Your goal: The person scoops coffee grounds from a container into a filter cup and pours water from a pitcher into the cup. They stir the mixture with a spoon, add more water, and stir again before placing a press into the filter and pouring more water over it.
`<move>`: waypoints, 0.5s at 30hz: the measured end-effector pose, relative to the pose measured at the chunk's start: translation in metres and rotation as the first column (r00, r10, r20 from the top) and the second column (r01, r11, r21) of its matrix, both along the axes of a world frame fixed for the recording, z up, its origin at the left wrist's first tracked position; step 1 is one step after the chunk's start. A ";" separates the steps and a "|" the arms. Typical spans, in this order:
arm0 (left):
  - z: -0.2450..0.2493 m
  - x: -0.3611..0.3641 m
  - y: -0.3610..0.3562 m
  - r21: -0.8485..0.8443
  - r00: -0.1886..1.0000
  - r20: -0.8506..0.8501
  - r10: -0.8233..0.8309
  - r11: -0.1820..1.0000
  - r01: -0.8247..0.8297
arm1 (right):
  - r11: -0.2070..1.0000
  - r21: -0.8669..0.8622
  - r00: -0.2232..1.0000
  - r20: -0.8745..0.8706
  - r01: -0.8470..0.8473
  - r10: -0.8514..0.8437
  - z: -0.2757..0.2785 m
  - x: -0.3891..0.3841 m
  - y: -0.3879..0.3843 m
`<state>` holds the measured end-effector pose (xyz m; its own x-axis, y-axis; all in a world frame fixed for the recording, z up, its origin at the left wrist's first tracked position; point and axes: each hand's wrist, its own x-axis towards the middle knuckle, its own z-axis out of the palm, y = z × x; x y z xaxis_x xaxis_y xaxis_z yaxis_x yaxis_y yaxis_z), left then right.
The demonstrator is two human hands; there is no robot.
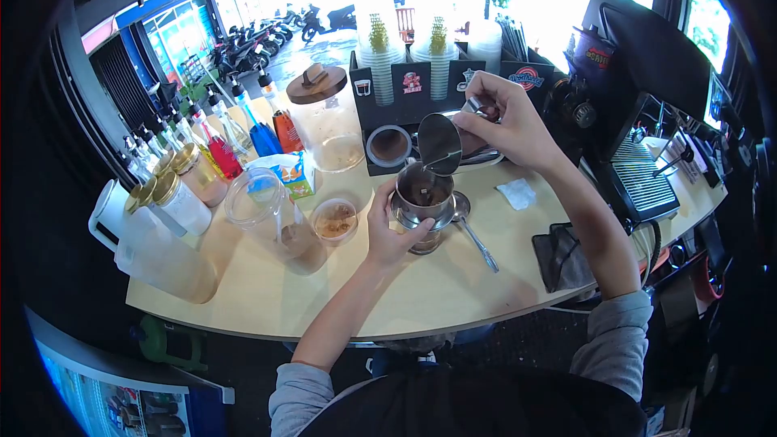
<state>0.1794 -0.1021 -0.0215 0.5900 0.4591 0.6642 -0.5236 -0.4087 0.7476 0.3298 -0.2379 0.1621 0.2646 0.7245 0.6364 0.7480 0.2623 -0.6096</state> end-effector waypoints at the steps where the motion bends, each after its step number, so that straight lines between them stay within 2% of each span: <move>1: 0.000 0.000 0.000 -0.005 1.000 0.002 0.002 1.000 -0.002 | 1.000 -0.012 1.000 0.003 0.010 -0.010 0.000 0.000 -0.002; 15: -0.003 0.002 0.002 0.010 1.000 0.013 0.017 1.000 -0.017 | 0.998 -0.019 0.998 0.026 0.060 -0.060 -0.003 0.012 -0.005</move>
<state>0.1812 -0.1006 -0.0247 0.5738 0.4624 0.6760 -0.5258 -0.4249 0.7369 0.3418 -0.2433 0.1595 0.2920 0.7205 0.6290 0.7771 0.2047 -0.5951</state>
